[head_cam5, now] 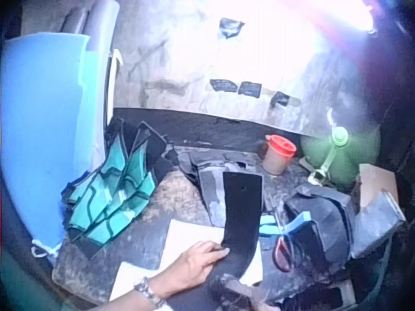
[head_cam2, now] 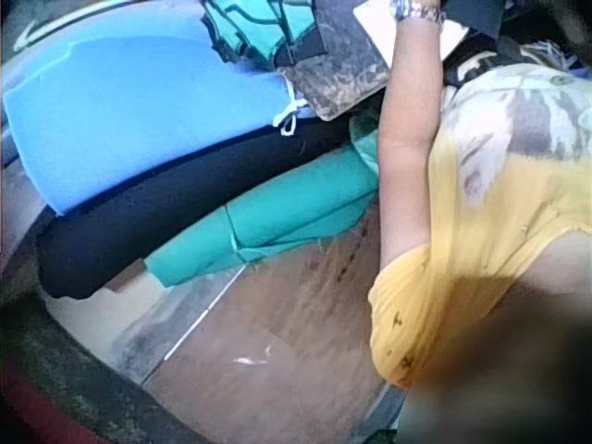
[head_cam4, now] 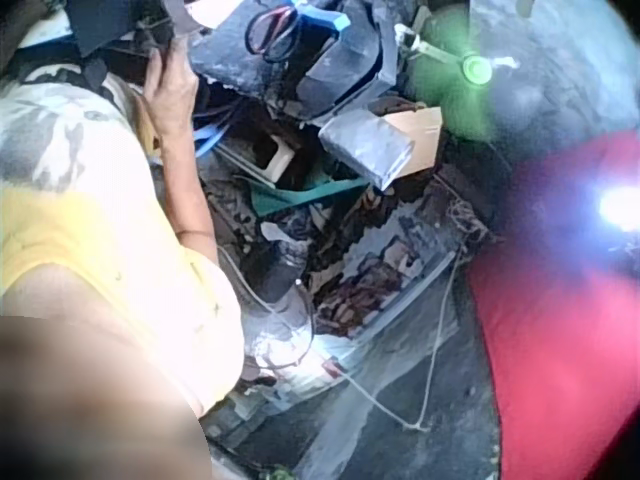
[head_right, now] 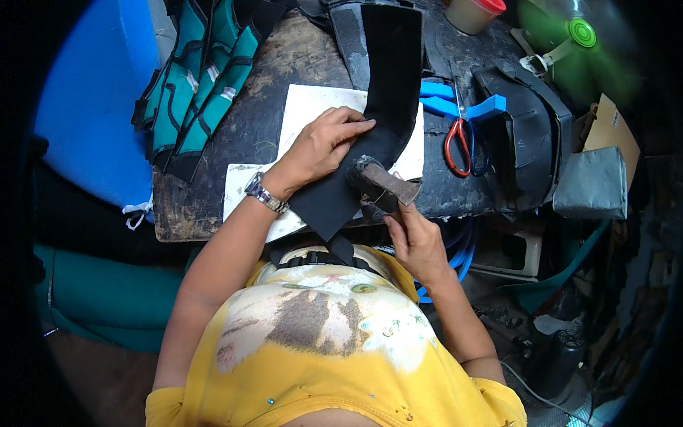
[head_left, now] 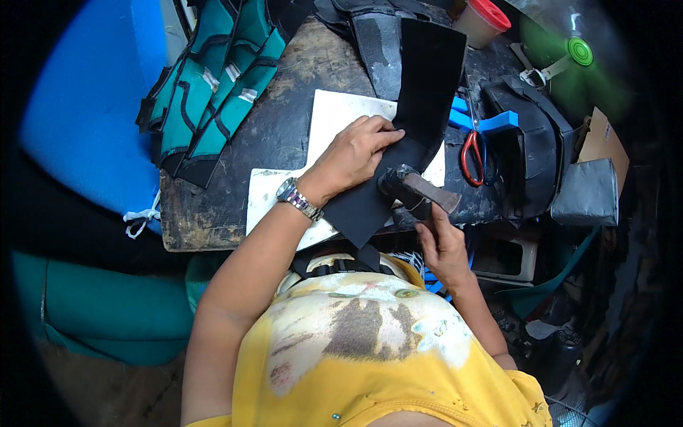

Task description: The person assembles green life jackets by hand, attaching black fabric strips to the edges. They use a hammer to press the strips into place and scissors to trim excess material. The person works on multiple life jackets, stacking them as they complete each one.

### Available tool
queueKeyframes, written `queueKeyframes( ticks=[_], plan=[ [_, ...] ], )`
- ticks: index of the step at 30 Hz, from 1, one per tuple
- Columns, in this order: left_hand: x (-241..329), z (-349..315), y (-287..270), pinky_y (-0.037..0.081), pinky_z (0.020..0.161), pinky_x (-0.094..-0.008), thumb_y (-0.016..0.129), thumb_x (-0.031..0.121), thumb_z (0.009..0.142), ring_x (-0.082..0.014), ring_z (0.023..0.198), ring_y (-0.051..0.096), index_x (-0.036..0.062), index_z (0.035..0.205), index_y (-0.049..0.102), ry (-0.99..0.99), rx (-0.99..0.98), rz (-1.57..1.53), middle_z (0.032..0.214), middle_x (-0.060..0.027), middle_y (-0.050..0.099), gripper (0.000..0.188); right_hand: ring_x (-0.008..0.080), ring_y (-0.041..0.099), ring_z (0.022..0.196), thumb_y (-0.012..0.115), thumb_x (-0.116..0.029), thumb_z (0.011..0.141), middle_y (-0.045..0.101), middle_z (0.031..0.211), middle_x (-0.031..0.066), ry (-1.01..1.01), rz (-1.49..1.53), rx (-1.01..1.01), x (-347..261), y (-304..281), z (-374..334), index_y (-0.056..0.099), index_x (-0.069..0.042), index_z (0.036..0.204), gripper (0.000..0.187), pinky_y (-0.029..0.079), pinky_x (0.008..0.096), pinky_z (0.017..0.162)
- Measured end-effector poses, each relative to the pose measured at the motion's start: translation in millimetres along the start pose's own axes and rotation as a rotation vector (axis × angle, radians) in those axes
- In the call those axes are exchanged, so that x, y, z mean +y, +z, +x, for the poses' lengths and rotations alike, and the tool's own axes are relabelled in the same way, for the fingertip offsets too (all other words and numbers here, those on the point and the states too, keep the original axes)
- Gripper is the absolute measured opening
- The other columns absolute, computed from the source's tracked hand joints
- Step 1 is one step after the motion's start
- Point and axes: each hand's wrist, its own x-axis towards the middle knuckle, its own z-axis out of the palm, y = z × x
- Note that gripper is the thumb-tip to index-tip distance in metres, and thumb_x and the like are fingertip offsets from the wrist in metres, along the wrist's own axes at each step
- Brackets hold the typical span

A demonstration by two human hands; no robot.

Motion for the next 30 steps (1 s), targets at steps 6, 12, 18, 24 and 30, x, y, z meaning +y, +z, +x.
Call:
queueKeyframes(
  ticks=[6, 12, 18, 24, 30],
  plan=[
    [1.1, -1.0, -1.5, 0.049, 0.099, -0.0381, 0.062, -0.009, 0.08, -0.0307, 0.112, 0.06, 0.0066, 0.125, 0.068, 0.017, 0.006, -0.019, 0.116, -0.0122, 0.063, 0.047, 0.0153, 0.062, 0.068, 0.054, 0.006, 0.096, 0.069, 0.093, 0.0158, -0.04, -0.047, -0.116, 1.4, 2.7, -0.7, 0.034, 0.003, 0.151, 0.059, 0.05, 0.0282, 0.064],
    [-1.1, -3.0, 2.3, 0.049, 0.099, -0.0387, 0.061, -0.01, 0.081, -0.0313, 0.111, 0.06, 0.0063, 0.126, 0.067, 0.011, 0.046, -0.007, 0.116, -0.0126, 0.063, 0.048, 0.034, 0.072, 0.082, 0.066, 0.003, 0.089, 0.066, 0.106, 0.0284, -0.054, 0.025, 0.07, -8.9, -4.6, -3.5, 0.047, 0.003, 0.143, 0.057, 0.056, 0.0347, 0.072],
    [-3.1, -3.9, -16.9, 0.044, 0.098, -0.0406, 0.06, -0.008, 0.082, -0.0312, 0.114, 0.057, 0.0095, 0.127, 0.067, -0.03, 0.061, 0.172, 0.119, -0.0123, 0.062, 0.049, 0.0274, 0.072, 0.088, 0.063, 0.005, 0.089, 0.068, 0.105, 0.0238, -0.034, -0.084, 0.116, -4.1, -19.9, 21.9, 0.052, 0.003, 0.14, 0.052, 0.055, 0.0357, 0.077],
    [7.2, -29.7, -49.2, 0.038, 0.101, -0.0408, 0.057, -0.009, 0.079, -0.0302, 0.119, 0.054, 0.0117, 0.129, 0.067, -0.187, -0.056, 0.273, 0.125, -0.014, 0.059, 0.055, 0.0267, 0.062, 0.099, 0.072, -0.001, 0.079, 0.063, 0.105, 0.0093, 0.045, -0.572, 0.097, -2.6, -33.0, 58.4, 0.059, -0.026, 0.142, 0.069, 0.05, 0.0396, 0.083],
    [14.5, -50.7, -70.0, 0.044, 0.104, -0.0383, 0.051, -0.01, 0.076, -0.0342, 0.118, 0.057, 0.0071, 0.122, 0.07, -0.234, -0.147, 0.029, 0.12, -0.0179, 0.061, 0.053, 0.0264, 0.039, 0.144, 0.064, -0.019, 0.083, 0.053, 0.143, 0.0067, -0.558, -0.635, -0.016, -31.0, 3.0, 116.8, 0.07, -0.021, 0.118, 0.036, 0.029, 0.0546, 0.115]
  ],
)
